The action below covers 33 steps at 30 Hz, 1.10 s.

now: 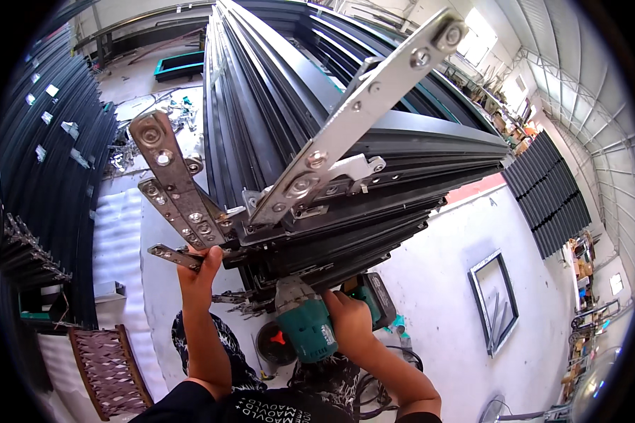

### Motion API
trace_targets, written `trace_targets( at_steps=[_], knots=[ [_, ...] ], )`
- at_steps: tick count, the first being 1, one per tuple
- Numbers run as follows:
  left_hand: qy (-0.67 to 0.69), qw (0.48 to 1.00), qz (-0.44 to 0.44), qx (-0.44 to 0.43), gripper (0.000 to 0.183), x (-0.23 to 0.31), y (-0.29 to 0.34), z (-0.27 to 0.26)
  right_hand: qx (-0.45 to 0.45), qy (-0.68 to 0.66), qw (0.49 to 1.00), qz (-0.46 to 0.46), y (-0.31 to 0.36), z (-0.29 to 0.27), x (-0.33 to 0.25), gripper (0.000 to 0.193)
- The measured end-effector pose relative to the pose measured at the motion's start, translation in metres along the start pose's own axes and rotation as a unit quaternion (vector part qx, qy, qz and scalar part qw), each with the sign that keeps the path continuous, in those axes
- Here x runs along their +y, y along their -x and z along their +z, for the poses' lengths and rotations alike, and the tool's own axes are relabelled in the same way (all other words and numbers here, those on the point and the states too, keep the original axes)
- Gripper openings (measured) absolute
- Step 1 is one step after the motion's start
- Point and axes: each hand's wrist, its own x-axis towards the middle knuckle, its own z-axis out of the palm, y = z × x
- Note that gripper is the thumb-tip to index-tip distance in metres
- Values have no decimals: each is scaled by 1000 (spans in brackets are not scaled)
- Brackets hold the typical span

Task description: The person attaches metal hinges to a stack of metal frames by positioning the hinges, taking screws from a container, and driving the screws into the frames using a power screwdriver.

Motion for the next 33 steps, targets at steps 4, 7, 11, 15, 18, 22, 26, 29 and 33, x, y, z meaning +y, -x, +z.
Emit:
trace_targets(
  at_steps=[4,7,11,15,18,22,26,29,33],
  knots=[
    [13,1000,-2,9,7,-2,0,2,-2,15,1000,1,2,4,4,26],
    [19,1000,-3,13,8,-3,0,1,11,-4,1000,4,-2,3,1,24],
    [11,1000,7,8,8,-3,-1,2,6,9,1000,10,0,6,2,22],
    [16,1000,-1,19,8,-4,1,1,2,-23,999,23,-1,4,-3,22],
    [21,1000,-3,10,8,-2,0,1,2,-39,999,27,4,16,5,23],
    [24,1000,-8,16,9,1,0,4,12,-55,998,25,1,13,4,25],
    [46,998,-22,24,8,2,1,4,11,-57,998,19,0,12,3,24],
    [35,999,5,33,8,-1,-1,6,7,-37,999,22,0,15,7,25],
    [15,999,-7,47,9,-2,0,6,1,-54,998,23,0,14,5,26]
  ],
)
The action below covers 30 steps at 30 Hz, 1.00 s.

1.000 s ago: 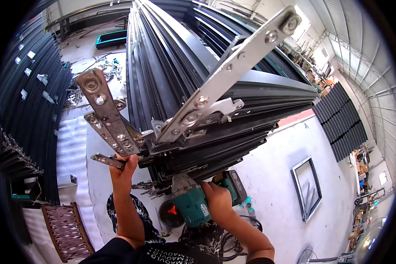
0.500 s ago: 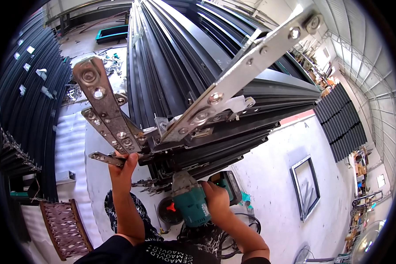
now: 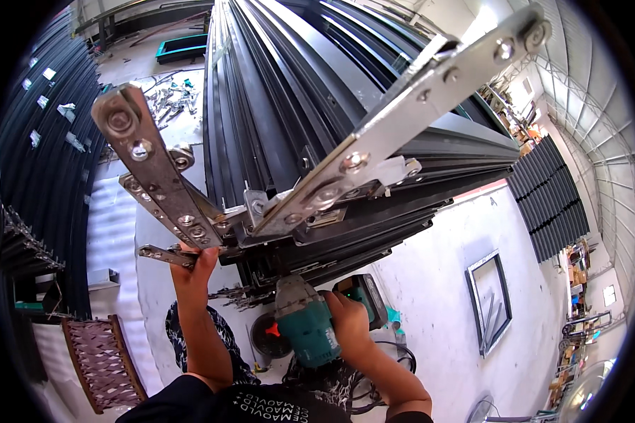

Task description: The person attaches metal hinges to a stack of metal frames by positioning the hinges, taking screws from a container, and driving the screws into the frames using a power screwdriver.

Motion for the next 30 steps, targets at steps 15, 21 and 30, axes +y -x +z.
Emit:
trace_targets(
  at_steps=[15,21,30],
  knots=[
    [-35,999,19,-24,15,7,-4,-1,7,-64,997,38,5,5,-6,35],
    [-43,998,6,-51,14,4,-5,-6,97,-185,977,41,14,24,-21,53],
    [-79,995,24,-62,16,3,-7,-6,227,-94,969,-19,17,57,-28,64]
  ],
)
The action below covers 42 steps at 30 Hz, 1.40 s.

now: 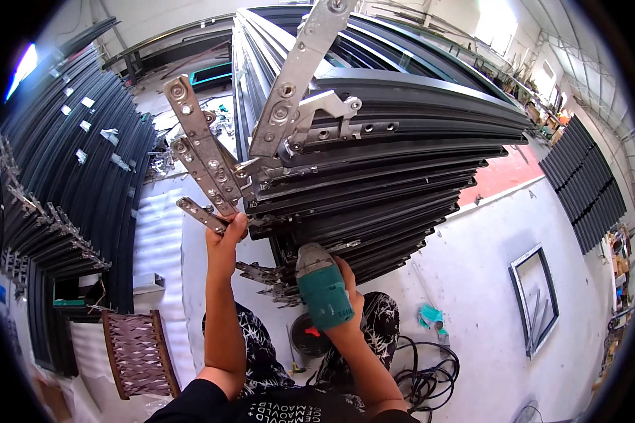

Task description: The person attaches metal hinges to a stack of metal frames by positioning the hinges, taking screws from a container, and driving the screws into the frames using a power screwdriver.

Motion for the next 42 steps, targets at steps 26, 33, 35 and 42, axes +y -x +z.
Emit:
trace_targets(
  at_steps=[26,33,35,42],
  knots=[
    [-1,1000,-15,-21,16,-4,-1,-7,-27,-345,893,289,23,13,-1,69],
    [7,1000,-13,-19,17,-3,-1,-4,-28,-226,957,178,13,10,2,58],
    [9,1000,-9,-12,17,0,-1,-3,-54,-189,971,133,15,10,10,47],
    [7,1000,-4,-10,19,-3,-1,-3,-34,-257,949,181,23,14,-4,12]
  ],
)
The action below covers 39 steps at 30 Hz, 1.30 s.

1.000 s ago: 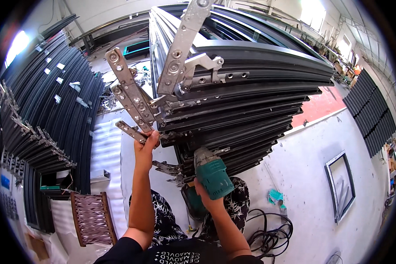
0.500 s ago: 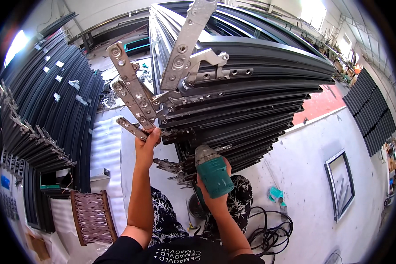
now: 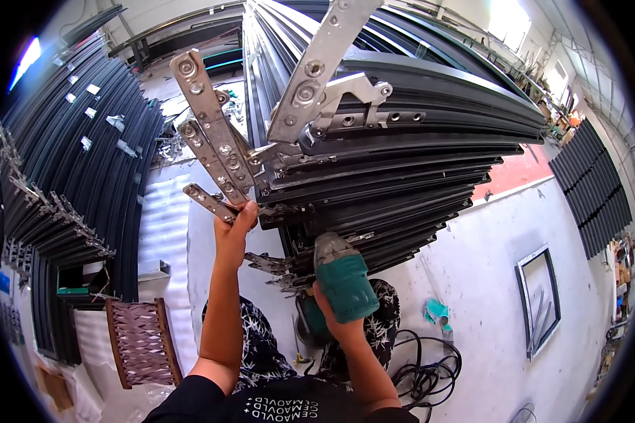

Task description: The person attaches metal hinges to a stack of metal frames by positioning the hinges, taking screws from a container, and driving the screws into the frames using a power screwdriver.

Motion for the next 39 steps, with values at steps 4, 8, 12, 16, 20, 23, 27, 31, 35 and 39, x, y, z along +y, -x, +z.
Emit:
trace_targets(
  at_steps=[4,8,12,16,20,23,27,31,35,39],
  knots=[
    [-6,1000,10,-2,19,0,-2,-1,8,-148,985,86,2,10,-8,11],
    [-14,1000,12,2,19,-1,0,-1,-2,-187,976,113,2,11,-11,12],
    [-37,997,20,72,18,7,5,-1,-18,-165,982,86,1,6,-10,12],
    [-96,977,142,125,31,13,12,-26,-12,-256,955,149,-2,8,-22,11],
    [-223,938,78,255,11,28,56,-1,-3,-136,987,91,-2,10,-16,11],
    [-293,939,105,149,4,41,77,30,-3,-135,988,73,-2,6,-14,12],
    [-283,942,131,119,10,40,70,46,-12,-208,968,139,-4,8,-28,12],
    [-421,870,241,89,13,48,54,55,-1,-203,972,121,3,17,-12,13],
    [-511,815,257,87,15,49,42,52,7,-266,953,143,6,25,-16,12],
    [-516,820,239,71,14,38,41,46,23,-377,901,215,5,30,-26,11]
  ],
)
